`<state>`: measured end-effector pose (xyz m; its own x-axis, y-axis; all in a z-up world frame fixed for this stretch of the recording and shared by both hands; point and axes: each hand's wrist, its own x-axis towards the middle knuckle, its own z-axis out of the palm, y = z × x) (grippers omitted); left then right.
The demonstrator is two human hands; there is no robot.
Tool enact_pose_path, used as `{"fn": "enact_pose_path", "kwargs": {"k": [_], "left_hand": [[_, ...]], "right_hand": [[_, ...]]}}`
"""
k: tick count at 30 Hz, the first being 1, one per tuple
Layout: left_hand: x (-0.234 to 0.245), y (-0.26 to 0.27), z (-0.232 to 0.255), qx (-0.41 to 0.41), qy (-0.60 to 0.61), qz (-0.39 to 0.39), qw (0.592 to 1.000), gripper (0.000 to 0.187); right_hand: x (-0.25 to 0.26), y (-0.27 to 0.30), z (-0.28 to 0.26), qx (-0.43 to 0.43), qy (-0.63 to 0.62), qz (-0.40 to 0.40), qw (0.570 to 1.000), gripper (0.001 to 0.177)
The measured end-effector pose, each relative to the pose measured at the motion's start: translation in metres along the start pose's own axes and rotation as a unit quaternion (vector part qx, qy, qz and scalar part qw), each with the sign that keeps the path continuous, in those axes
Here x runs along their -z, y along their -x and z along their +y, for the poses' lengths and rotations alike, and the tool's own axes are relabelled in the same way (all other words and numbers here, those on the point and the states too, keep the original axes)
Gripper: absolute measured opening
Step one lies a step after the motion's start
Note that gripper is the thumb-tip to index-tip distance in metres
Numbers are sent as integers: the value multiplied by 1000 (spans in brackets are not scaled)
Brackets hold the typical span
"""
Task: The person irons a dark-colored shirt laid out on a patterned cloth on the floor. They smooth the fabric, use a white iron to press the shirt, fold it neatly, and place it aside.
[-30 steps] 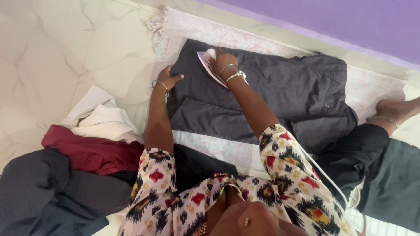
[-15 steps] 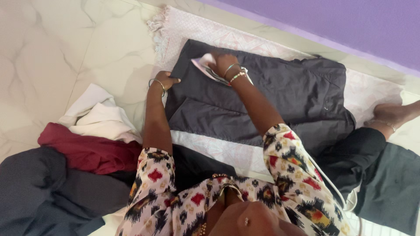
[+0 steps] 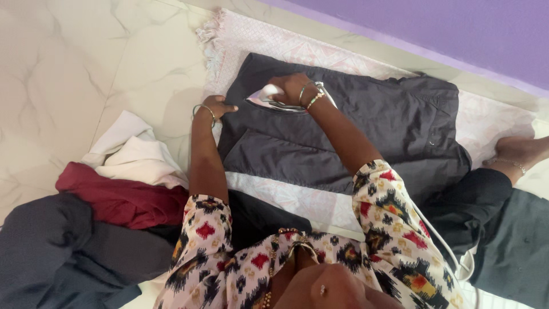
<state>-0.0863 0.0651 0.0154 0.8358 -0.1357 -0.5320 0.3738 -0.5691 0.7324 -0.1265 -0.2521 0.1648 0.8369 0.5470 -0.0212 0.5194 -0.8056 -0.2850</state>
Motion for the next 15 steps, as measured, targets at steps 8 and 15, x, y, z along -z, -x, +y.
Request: {"fn": "enact_pose_path", "kwargs": {"k": [8,15], "left_hand": [[7,14,3,90,44,-72,992,47],[4,-12,-20,80,58,33,995,29]], "right_hand": [[-7,-50,0,-191,-4,56,980,44],[1,-62,0,-214,-4,31,976,48]]}}
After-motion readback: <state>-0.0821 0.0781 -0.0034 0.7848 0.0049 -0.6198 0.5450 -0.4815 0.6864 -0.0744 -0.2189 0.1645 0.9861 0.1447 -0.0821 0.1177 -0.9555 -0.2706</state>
